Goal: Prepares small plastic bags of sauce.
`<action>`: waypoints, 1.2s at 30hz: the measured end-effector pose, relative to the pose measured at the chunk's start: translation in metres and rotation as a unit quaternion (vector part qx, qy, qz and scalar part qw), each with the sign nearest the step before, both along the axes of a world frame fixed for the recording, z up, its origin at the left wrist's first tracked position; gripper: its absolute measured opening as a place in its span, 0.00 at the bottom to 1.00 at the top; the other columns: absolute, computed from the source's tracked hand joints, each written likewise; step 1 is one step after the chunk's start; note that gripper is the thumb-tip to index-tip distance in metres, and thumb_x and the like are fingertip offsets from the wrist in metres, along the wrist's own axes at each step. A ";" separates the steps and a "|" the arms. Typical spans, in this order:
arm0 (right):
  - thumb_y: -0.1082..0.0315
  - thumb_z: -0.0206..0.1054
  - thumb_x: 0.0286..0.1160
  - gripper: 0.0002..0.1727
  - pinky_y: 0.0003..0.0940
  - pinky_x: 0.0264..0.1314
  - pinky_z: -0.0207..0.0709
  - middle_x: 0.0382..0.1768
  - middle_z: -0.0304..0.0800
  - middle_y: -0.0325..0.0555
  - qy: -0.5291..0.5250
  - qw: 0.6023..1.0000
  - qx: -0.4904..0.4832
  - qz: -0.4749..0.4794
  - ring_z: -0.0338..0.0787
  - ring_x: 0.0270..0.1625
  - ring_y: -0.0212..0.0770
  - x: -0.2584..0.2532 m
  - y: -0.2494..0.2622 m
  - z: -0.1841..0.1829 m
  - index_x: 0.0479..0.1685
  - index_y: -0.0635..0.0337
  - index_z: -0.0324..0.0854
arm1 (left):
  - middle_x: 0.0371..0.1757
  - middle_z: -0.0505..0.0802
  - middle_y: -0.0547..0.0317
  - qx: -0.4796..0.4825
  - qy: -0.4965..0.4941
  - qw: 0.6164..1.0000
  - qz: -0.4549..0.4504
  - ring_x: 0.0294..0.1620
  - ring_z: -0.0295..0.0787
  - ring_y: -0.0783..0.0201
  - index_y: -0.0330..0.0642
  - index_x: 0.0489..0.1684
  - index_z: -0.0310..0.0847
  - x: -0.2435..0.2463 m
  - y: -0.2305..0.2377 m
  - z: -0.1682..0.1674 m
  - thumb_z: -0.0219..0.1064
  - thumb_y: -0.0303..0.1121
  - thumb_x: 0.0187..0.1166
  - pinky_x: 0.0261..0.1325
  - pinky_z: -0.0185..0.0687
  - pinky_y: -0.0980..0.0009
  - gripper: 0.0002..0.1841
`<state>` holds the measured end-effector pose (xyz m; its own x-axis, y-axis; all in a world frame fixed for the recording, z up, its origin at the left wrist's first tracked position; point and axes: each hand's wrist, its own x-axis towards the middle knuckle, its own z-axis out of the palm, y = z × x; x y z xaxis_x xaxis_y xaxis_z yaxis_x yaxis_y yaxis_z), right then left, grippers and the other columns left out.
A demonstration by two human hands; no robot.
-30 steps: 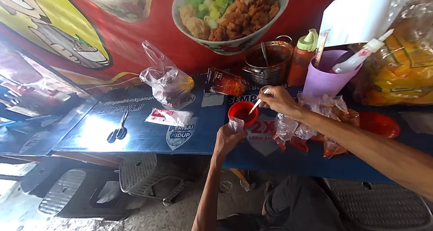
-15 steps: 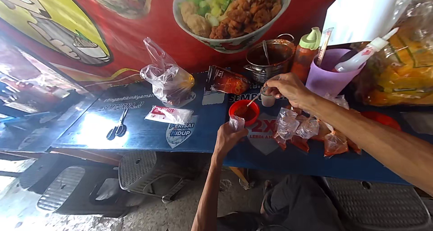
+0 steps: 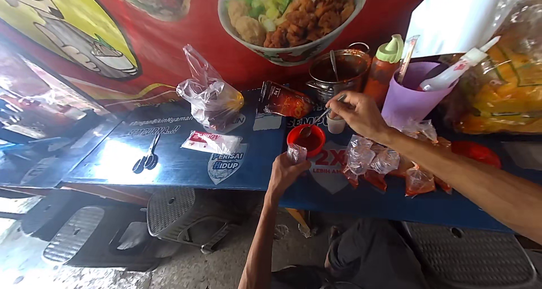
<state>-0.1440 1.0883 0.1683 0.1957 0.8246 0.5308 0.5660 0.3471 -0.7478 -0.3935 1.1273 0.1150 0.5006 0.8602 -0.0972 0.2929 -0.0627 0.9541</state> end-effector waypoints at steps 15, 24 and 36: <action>0.70 0.60 0.87 0.11 0.20 0.24 0.68 0.24 0.86 0.35 0.221 0.947 -0.227 -0.060 0.76 0.20 0.23 -0.008 0.008 -0.005 0.40 0.63 0.86 | 0.34 0.93 0.55 -0.002 0.000 1.000 -0.001 0.30 0.93 0.66 0.34 0.49 0.83 0.001 0.000 -0.001 0.79 0.33 0.65 0.38 0.92 0.69 0.18; 0.69 0.60 0.87 0.10 0.20 0.25 0.68 0.24 0.87 0.35 0.224 0.953 -0.191 -0.067 0.77 0.21 0.24 -0.001 0.005 0.018 0.44 0.63 0.86 | 0.33 0.93 0.56 0.003 0.000 1.000 0.000 0.28 0.92 0.66 0.33 0.49 0.83 0.000 0.000 -0.002 0.79 0.33 0.66 0.37 0.91 0.69 0.18; 0.69 0.60 0.86 0.10 0.19 0.33 0.78 0.31 0.90 0.34 0.061 0.993 0.027 0.094 0.84 0.29 0.21 -0.014 -0.013 0.019 0.50 0.64 0.85 | 0.31 0.94 0.57 0.005 -0.009 1.000 -0.005 0.29 0.92 0.67 0.34 0.46 0.84 -0.001 0.002 -0.004 0.79 0.32 0.66 0.37 0.91 0.70 0.15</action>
